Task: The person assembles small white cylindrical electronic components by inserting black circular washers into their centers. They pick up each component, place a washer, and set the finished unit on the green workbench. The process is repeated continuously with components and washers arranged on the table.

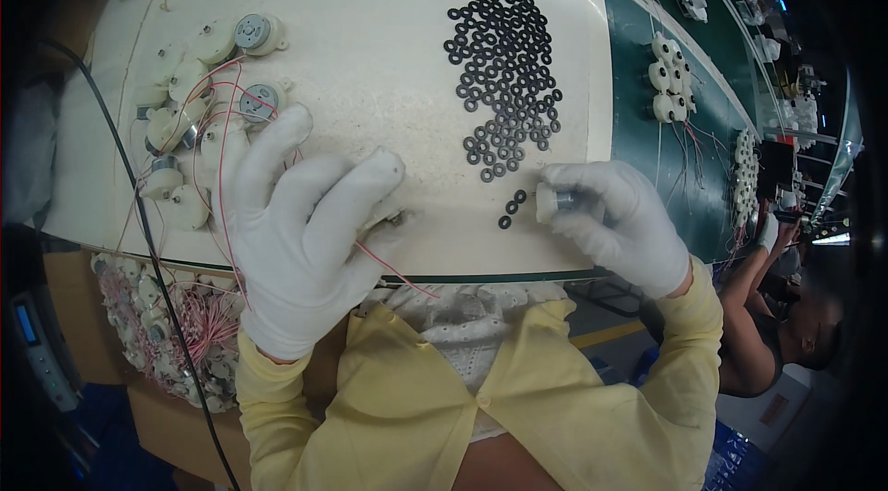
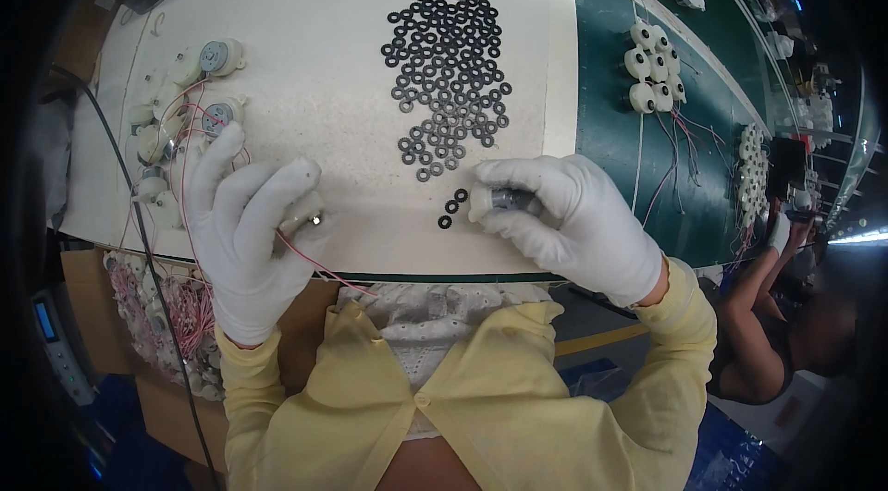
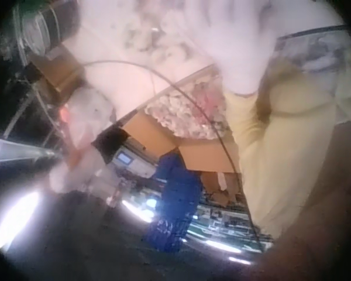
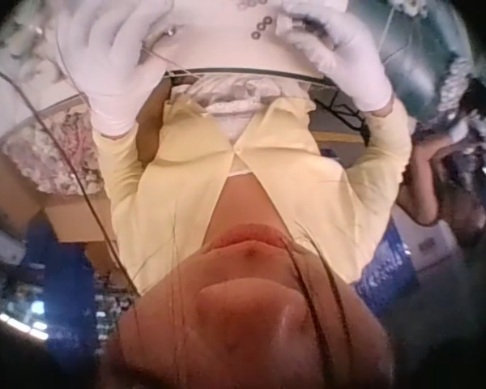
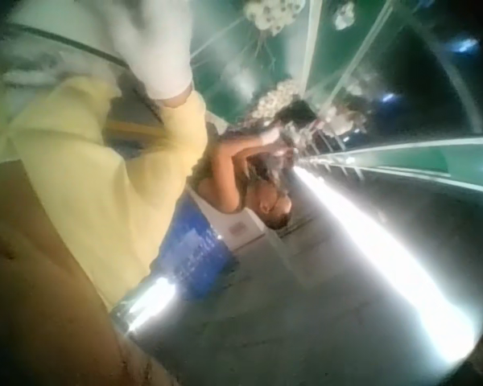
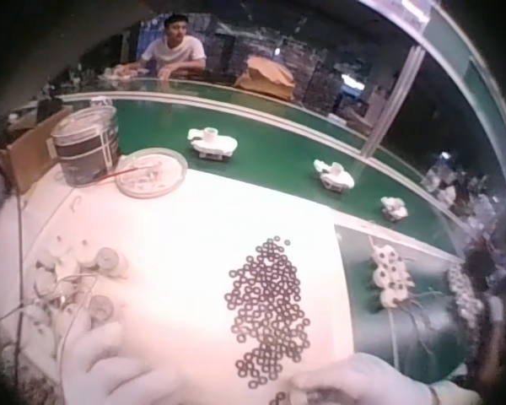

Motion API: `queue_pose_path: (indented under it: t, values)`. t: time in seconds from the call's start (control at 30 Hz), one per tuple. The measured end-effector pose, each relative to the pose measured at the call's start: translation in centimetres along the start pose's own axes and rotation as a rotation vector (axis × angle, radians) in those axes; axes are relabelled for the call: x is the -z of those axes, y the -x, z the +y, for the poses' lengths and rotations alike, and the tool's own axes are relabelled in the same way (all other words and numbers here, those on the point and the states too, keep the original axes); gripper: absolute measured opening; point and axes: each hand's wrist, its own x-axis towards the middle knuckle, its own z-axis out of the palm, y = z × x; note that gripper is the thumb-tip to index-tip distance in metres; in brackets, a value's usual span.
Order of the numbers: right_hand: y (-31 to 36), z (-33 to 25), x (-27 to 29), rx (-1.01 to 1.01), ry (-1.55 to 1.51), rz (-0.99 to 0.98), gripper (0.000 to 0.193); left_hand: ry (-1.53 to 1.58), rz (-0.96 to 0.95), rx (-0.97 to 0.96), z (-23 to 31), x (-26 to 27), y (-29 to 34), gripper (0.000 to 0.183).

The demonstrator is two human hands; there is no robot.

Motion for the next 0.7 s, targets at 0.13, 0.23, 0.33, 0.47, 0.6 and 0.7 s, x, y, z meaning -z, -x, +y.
queue_pose_path:
  t: [0.13,0.23,0.33,0.47,0.6,0.7]
  values:
    - [-0.4,0.4,-0.3,0.142,0.297,-0.017,0.036,0.000,-0.038,0.009,-0.6,0.0,0.6,0.053]
    - [-1.1,0.0,-0.7,0.212,0.390,-0.043,0.039,-0.003,-0.099,0.020,-0.7,0.0,0.5,0.055]
    - [-1.2,-1.0,-0.6,0.116,0.534,-0.133,0.037,-0.011,-0.168,0.019,-0.6,0.6,-0.1,0.056]
    - [-0.4,-2.5,0.0,0.125,0.819,-0.187,0.035,0.015,-0.254,0.023,-0.4,1.5,-0.4,0.061]
    - [0.9,-2.7,0.6,0.165,0.991,-0.191,0.037,0.034,-0.159,0.031,-0.5,0.6,0.0,0.066]
    - [0.9,-2.8,0.6,0.145,0.969,-0.206,0.039,0.050,-0.197,0.038,-0.4,1.0,-0.3,0.066]
